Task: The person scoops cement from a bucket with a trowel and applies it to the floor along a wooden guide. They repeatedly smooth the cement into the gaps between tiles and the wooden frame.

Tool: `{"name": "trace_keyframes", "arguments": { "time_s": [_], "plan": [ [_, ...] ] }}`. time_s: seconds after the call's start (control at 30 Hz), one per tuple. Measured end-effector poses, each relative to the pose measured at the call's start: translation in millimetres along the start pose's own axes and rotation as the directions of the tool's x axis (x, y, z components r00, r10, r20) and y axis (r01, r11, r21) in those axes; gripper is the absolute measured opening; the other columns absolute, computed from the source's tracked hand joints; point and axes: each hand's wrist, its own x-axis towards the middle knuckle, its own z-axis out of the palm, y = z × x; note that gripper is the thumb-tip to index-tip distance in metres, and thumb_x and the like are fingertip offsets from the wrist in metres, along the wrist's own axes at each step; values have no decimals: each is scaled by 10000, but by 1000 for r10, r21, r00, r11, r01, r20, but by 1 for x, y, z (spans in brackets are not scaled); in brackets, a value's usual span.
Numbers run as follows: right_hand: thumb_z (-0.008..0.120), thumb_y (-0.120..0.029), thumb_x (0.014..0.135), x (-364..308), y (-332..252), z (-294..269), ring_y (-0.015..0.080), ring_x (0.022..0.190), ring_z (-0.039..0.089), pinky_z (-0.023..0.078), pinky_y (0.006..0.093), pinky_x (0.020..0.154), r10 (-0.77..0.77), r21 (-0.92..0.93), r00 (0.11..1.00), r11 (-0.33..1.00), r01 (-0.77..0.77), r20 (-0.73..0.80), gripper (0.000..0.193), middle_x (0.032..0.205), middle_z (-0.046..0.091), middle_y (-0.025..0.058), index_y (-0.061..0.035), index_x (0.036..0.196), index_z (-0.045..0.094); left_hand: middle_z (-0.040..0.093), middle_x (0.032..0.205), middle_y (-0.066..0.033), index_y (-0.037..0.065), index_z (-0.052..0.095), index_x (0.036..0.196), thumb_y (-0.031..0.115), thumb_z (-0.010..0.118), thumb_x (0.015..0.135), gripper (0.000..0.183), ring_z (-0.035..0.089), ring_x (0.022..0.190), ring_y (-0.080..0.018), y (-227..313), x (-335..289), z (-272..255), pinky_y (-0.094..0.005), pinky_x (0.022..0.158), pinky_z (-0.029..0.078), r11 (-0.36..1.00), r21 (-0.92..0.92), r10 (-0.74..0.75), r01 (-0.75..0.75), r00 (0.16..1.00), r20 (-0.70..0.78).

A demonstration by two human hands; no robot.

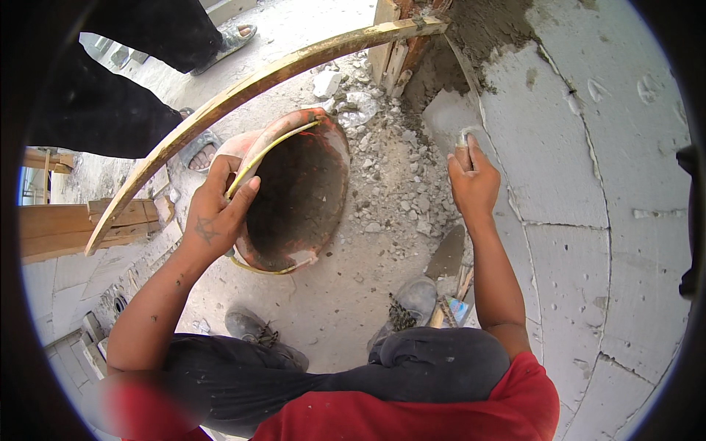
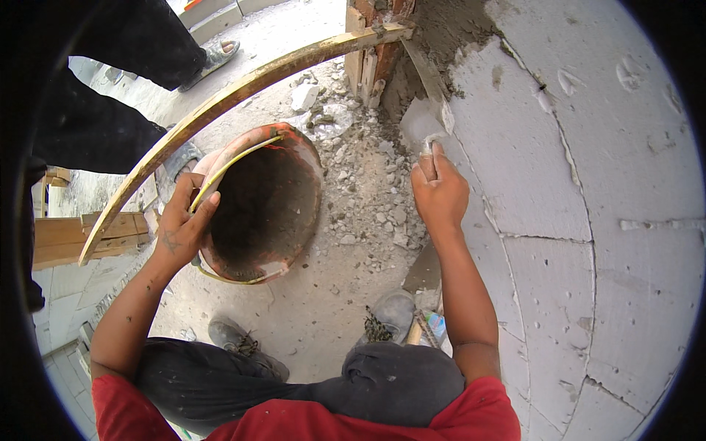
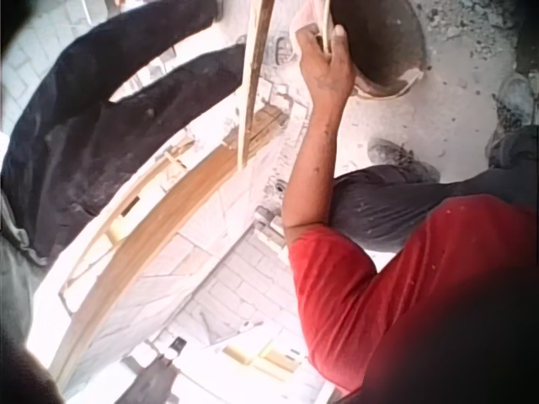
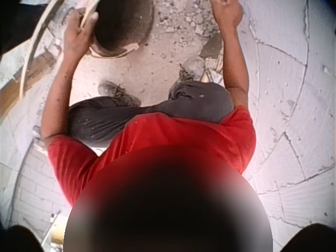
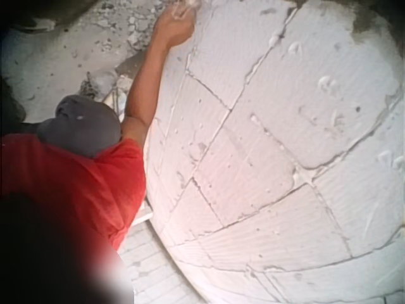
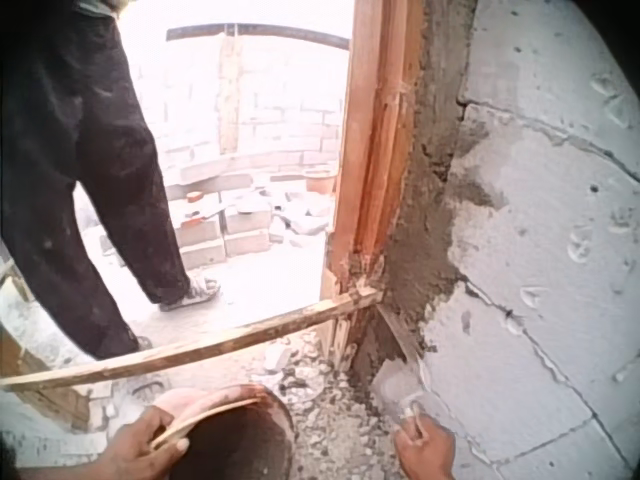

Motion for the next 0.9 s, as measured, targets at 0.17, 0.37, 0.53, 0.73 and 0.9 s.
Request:
{"name": "trace_keyframes", "arguments": {
  "time_s": [0.17,0.37,0.53,0.73,0.9],
  "plan": [
    [734,-180,811,1,-5,-19,330,915,725,551,380,810,-76,26,997,997,77,-33,517,1041,709,256,48,1265,636,535,819,-9,72,516,1093,264,599,1000,230,508,732,-82,4,1,0,-255,627,430,1000,-24,-7,7,1000,21],
    [737,-142,810,-3,2,-36,321,947,723,545,350,858,-156,-7,983,988,156,-93,494,1078,710,245,77,1242,637,570,777,-69,57,513,1077,266,611,984,249,538,701,-144,3,-1,1,-309,642,446,999,-38,-9,10,1000,6],
    [733,-144,802,-11,13,-24,349,917,716,548,364,825,-189,-41,982,981,189,1,484,1027,712,240,55,1235,648,593,745,-101,51,510,1072,262,616,977,255,566,674,-176,1,-2,3,-338,636,457,999,-48,-9,9,1000,3],
    [698,-199,817,1,19,19,388,896,695,548,423,798,-136,-81,991,987,137,12,451,1032,708,233,7,1218,673,598,723,-85,43,497,1079,241,607,988,244,569,609,-157,10,-3,5,-323,572,457,998,-64,7,-7,1000,0],
    [709,-224,804,9,12,19,389,890,694,545,429,795,-77,-75,997,994,76,-13,492,1014,707,239,-13,1246,666,637,829,-109,38,488,1120,231,602,993,258,585,582,-155,15,-5,1,-307,527,461,989,-86,-118,124,990,75]
  ]
}}
